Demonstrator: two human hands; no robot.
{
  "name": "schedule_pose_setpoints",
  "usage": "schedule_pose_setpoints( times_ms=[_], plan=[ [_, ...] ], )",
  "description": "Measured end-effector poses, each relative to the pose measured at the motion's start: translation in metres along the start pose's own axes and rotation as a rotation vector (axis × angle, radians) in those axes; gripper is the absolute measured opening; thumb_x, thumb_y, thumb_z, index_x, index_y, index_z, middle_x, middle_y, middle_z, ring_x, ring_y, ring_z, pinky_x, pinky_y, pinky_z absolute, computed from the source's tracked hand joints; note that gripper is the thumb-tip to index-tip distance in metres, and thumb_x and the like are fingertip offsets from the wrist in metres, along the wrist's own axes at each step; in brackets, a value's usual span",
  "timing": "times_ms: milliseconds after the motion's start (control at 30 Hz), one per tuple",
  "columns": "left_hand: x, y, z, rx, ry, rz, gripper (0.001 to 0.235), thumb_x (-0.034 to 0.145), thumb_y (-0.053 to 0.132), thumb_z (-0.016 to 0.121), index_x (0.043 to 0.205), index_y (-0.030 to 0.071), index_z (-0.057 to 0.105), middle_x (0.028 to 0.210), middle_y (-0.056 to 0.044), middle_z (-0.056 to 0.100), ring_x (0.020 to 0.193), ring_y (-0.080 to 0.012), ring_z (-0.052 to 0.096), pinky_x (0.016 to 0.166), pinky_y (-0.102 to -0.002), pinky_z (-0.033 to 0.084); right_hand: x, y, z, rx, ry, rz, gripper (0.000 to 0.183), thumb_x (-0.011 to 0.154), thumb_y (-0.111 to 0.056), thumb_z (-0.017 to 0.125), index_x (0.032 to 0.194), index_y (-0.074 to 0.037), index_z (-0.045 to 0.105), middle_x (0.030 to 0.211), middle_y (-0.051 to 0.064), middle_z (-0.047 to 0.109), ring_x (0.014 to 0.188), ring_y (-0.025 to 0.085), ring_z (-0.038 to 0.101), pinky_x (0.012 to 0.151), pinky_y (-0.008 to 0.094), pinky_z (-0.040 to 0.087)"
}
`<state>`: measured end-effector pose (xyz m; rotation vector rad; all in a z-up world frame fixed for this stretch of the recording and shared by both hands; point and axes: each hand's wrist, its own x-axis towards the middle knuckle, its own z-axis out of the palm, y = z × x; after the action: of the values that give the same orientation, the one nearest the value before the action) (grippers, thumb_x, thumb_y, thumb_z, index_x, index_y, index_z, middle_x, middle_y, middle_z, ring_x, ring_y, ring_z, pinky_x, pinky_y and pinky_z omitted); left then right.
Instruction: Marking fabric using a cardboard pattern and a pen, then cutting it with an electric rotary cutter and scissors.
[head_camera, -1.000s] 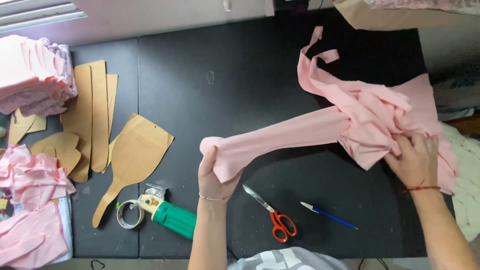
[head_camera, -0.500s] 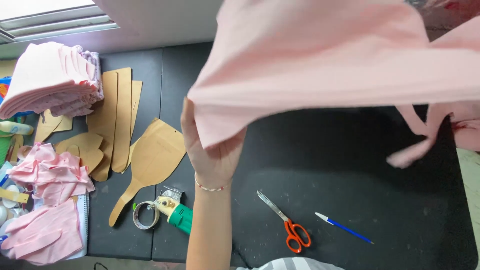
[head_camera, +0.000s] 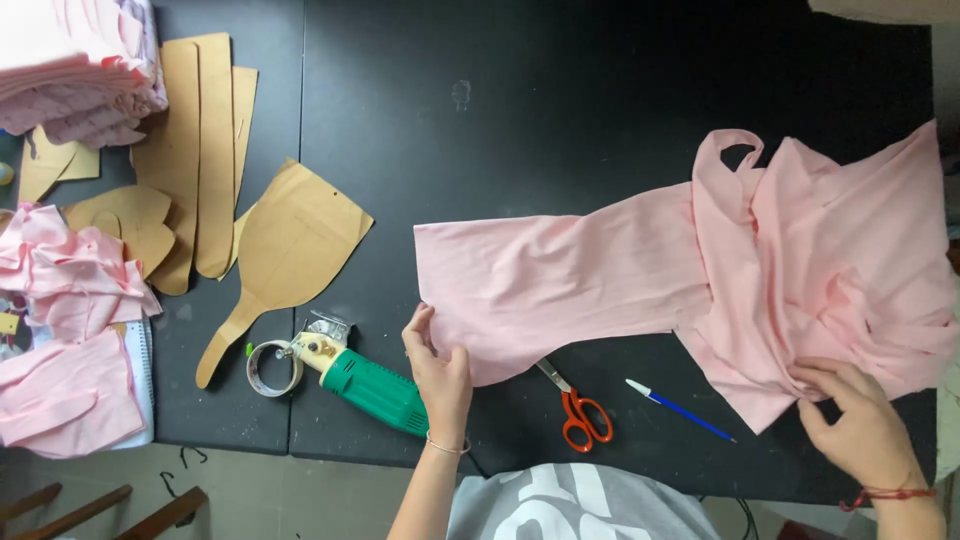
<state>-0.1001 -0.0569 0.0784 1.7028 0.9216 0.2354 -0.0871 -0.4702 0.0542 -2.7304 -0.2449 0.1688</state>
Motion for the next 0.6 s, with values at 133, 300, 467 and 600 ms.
schedule_pose_setpoints(
  times_ms=[133, 300, 467, 600],
  plan=[
    [0.023, 0.012, 0.009, 0.421, -0.085, 0.542, 0.029, 0.072, 0.003, 0.047, 0.098, 0.014, 0.053, 0.121, -0.005, 0.048, 0.112, -0.0248, 0.046, 0.094, -0.056, 0.023, 0.043, -0.013, -0.025, -0.007, 0.142, -0.002, 0.026, 0.076, -0.003, 0.058, 0.102, 0.0, 0.063, 0.103, 0.011, 0.057, 0.097, 0.023, 0.054, 0.092, 0.033, 0.042],
    [0.118, -0.013, 0.04, 0.645, -0.034, 0.53, 0.026, 0.073, 0.019, 0.059, 0.098, 0.014, 0.054, 0.102, -0.009, 0.051, 0.088, -0.0301, 0.049, 0.079, -0.042, 0.036, 0.109, -0.022, -0.027, -0.017, -0.128, 0.403, 0.061, 0.068, -0.028, 0.067, 0.117, 0.0, 0.044, 0.112, 0.023, 0.045, 0.105, 0.037, 0.041, 0.086, 0.047, 0.033],
    [0.154, -0.014, 0.052, 1.034, -0.137, 0.208, 0.026, 0.067, 0.049, 0.064, 0.073, 0.024, 0.061, 0.09, -0.008, 0.052, 0.094, -0.027, 0.043, 0.08, -0.041, 0.031, 0.095, 0.009, -0.031, 0.077, -0.229, 0.485, 0.031, 0.081, -0.029, 0.057, 0.099, -0.005, 0.064, 0.087, 0.011, 0.066, 0.082, 0.022, 0.059, 0.074, 0.03, 0.04],
    [0.152, -0.029, 0.051, 1.044, -0.088, 0.3, 0.025, 0.068, 0.045, 0.065, 0.077, 0.024, 0.058, 0.09, -0.006, 0.051, 0.091, -0.0291, 0.048, 0.08, -0.045, 0.035, 0.03, 0.049, -0.071, 0.162, 0.201, 0.478, 0.013, 0.096, -0.016, 0.056, 0.1, -0.004, 0.06, 0.072, 0.01, 0.055, 0.067, 0.017, 0.049, 0.061, 0.03, 0.037]
  ],
)
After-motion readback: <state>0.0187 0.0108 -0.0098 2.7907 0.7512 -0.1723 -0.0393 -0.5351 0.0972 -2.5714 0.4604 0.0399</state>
